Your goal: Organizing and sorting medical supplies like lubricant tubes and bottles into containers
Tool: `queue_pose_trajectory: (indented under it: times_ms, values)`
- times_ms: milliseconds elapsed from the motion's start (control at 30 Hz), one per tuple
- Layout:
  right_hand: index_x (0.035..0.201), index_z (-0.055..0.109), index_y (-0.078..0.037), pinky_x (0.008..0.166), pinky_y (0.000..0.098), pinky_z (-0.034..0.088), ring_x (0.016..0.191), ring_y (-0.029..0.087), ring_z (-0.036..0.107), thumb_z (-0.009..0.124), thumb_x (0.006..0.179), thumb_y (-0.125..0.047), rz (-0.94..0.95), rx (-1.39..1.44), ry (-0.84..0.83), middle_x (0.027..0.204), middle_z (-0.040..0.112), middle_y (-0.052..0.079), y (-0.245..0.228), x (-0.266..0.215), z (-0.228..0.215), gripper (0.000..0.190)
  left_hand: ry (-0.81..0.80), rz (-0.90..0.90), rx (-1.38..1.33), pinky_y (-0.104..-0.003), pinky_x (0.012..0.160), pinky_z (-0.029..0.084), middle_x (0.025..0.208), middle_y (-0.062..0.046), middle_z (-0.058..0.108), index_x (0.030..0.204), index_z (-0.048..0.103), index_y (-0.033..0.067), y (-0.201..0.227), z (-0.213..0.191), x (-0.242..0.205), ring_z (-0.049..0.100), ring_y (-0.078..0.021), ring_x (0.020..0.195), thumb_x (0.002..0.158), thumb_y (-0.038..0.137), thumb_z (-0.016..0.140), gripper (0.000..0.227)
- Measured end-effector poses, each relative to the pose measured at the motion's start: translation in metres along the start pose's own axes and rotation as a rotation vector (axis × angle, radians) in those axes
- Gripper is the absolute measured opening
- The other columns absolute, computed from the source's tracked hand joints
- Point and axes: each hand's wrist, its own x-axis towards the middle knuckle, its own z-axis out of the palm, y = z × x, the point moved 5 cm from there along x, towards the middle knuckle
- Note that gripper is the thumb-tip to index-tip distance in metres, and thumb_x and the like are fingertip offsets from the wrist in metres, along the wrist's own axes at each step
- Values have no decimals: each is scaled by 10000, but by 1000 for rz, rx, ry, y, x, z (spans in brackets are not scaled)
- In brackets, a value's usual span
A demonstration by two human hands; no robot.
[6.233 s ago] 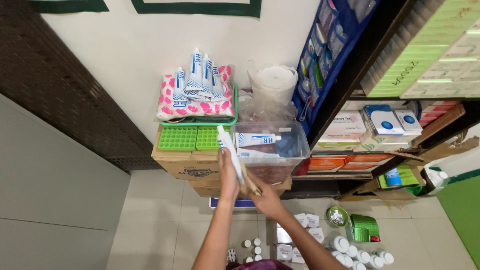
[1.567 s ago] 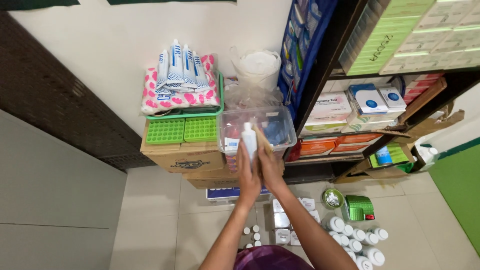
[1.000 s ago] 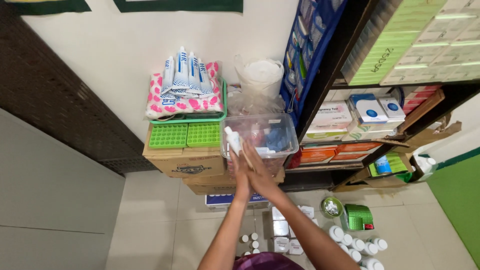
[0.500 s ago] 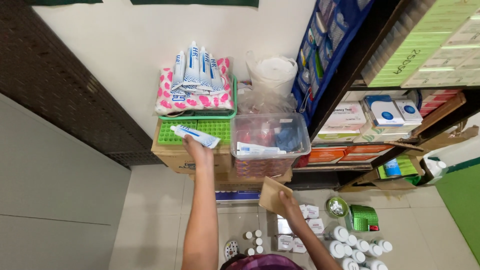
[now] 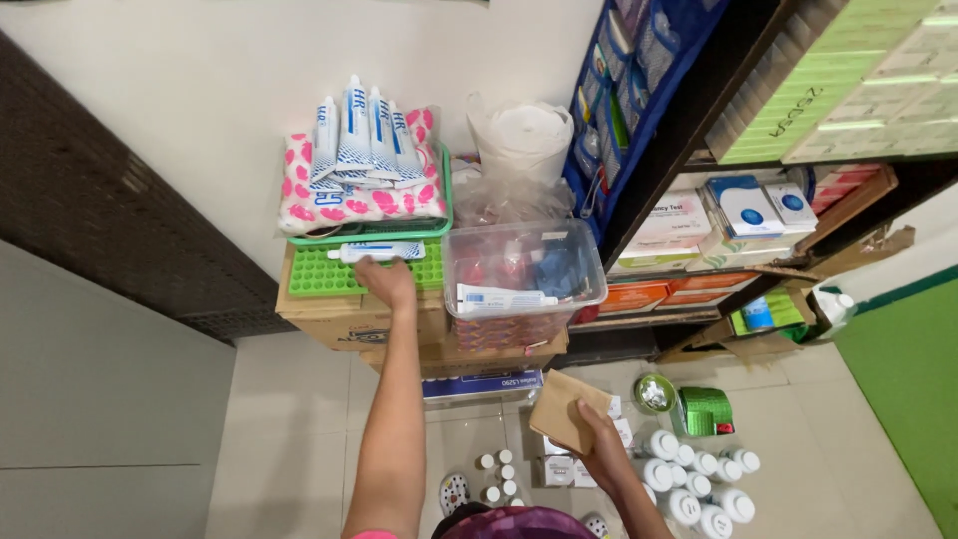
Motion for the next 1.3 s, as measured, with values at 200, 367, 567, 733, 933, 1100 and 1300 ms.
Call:
queue_pose_trajectory:
  times_ms: [200, 367, 567, 733, 933, 1100, 1300]
  values:
    - [1318, 481, 172, 746, 449, 541, 985, 391, 614, 553, 954, -211, 45, 80, 23, 1163, 586, 329, 3, -3, -14, 534, -728, 728, 319, -459, 1108, 402, 1324, -82, 596, 1243, 641, 95, 109, 20, -112, 513, -289, 1275, 912, 56, 650, 333]
    - [1329, 460, 179, 795, 478, 549, 1017, 408, 610, 549, 950, -218, 53, 38, 11, 1182, 570, 336, -10, -11, -5, 556, -1224, 937, 900, -434, 1036, 489, 1232, -18, 718, 1240, 732, 238, 65, 82, -138, 663, -250, 1105, 758, 63, 764, 514]
    - [1302, 476, 181, 787, 473, 545, 1015, 400, 602, 559, 933, -236, 16, 95, -5, 1171, 568, 330, -17, -16, -17, 562, -1269, 861, 930, -380, 948, 517, 1099, 25, 724, 1172, 758, 244, 51, 97, -126, 671, -211, 1018, 694, 158, 862, 496]
    - [1363, 496, 125, 834, 479, 521, 1043, 377, 599, 521, 977, -231, 58, 148, 77, 1209, 587, 310, -18, -15, -27, 525, -1089, 929, 870, -459, 884, 543, 1144, -101, 728, 1224, 708, 185, 67, 94, -117, 693, -340, 984, 822, 50, 621, 433]
    - [1320, 508, 156, 822, 479, 527, 1045, 395, 605, 523, 978, -203, 43, 176, 49, 1184, 591, 325, -14, -15, -26, 496, -1074, 1054, 1031, -463, 890, 533, 1181, -52, 662, 1278, 698, 278, 42, 108, -116, 661, -308, 1022, 741, 308, 813, 550]
    - [1380, 430, 126, 849, 491, 517, 1084, 404, 572, 523, 969, -211, 46, 164, 98, 1213, 538, 315, -8, -25, -30, 539, -994, 980, 875, -481, 890, 527, 1259, -72, 669, 1307, 624, 202, 26, 122, -96, 642, -351, 1083, 769, 205, 765, 556]
    - [1356, 509, 121, 739, 454, 543, 972, 391, 638, 567, 962, -220, 76, 308, 125, 1163, 625, 320, -8, -18, -49, 524, -808, 959, 717, -487, 1004, 466, 1332, -118, 612, 1361, 553, 122, 32, 151, -66, 575, -341, 1220, 760, 157, 737, 629]
